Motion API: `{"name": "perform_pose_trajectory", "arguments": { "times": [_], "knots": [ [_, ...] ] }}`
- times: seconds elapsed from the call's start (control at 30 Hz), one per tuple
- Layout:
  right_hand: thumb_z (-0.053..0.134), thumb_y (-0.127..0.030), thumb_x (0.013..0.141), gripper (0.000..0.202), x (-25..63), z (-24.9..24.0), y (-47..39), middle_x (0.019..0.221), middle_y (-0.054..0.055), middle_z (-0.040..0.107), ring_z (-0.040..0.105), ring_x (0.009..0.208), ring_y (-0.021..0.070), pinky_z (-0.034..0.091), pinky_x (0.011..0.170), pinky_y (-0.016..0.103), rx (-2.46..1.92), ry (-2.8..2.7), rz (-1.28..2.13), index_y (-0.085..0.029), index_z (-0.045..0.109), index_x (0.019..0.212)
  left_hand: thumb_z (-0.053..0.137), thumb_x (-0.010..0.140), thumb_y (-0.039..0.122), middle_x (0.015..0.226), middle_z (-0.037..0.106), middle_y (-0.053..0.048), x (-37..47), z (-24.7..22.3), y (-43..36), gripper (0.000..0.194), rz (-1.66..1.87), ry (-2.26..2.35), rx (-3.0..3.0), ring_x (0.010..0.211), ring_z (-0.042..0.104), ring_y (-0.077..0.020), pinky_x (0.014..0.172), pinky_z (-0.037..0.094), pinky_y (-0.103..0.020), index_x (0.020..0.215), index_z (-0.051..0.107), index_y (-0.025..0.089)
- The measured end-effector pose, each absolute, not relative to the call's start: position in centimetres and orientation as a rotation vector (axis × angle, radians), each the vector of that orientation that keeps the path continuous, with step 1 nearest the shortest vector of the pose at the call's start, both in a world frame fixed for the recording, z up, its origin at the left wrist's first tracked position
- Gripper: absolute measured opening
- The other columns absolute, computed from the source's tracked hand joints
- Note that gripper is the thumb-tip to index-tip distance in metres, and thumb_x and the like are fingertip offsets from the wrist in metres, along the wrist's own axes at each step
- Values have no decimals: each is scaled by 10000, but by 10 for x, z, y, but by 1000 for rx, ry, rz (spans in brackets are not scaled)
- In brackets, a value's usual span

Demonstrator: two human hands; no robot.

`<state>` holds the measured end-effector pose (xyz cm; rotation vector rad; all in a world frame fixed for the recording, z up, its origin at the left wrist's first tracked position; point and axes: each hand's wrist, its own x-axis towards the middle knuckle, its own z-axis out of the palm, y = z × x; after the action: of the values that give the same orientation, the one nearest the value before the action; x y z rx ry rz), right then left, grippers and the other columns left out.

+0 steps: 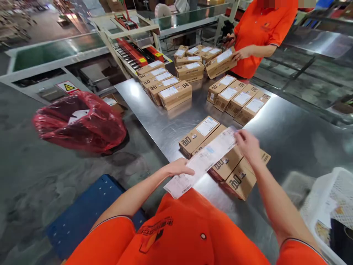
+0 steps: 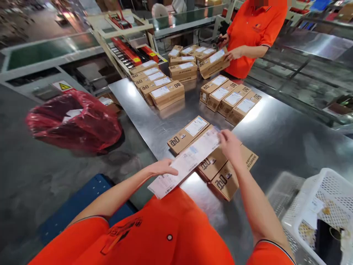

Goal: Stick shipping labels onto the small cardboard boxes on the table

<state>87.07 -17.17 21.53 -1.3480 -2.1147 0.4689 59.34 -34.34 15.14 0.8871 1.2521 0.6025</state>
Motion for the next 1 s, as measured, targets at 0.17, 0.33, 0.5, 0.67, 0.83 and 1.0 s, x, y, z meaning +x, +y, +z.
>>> {"name": "perform_pose_trajectory", "arguments": {
  "times": [0.17,0.33,0.5,0.67,0.83,1.0],
  "knots": [
    [577,-636,792,446,901,198,-93,777,33,593,506,694,193,410,667,326,-1549,-1952,564,-204,542,895,819,600,243,856,765,-104,554,144,-363,307,831,1321,561,759,680,-238,722,538,-334,867,766,100],
    [484,-697,879,568,858,154,-86,998,126,648,572,865,259,446,764,362,-1567,-2373,501,-162,585,1039,860,597,290,882,764,-115,536,142,-363,352,894,1298,506,791,696,-258,742,542,-351,872,752,99],
    [510,-597,934,652,845,145,-93,1321,235,551,530,1154,408,421,922,540,-1849,-2516,8,-186,460,1437,919,532,399,928,770,-137,536,131,-360,490,863,1264,508,795,707,-260,765,560,-359,895,773,104],
    [344,-307,997,534,821,134,-105,1395,277,523,471,1288,367,368,1077,500,-1650,-2589,44,-11,463,1425,912,530,395,928,775,-138,544,124,-351,486,791,1203,505,788,710,-257,774,561,-364,893,784,98],
    [395,-456,988,705,793,109,-135,1610,275,259,180,1510,430,145,1201,628,-1632,-2535,106,0,348,1523,927,511,426,888,775,-111,554,123,-337,477,792,1167,552,757,703,-232,738,556,-332,846,788,117],
    [289,-632,973,736,798,125,-169,1596,189,353,269,1508,343,258,1216,560,-1209,-2358,929,-137,416,1502,918,508,474,917,775,-105,559,118,-329,556,799,1149,617,792,709,-239,745,554,-319,916,795,117]
  ]
}}
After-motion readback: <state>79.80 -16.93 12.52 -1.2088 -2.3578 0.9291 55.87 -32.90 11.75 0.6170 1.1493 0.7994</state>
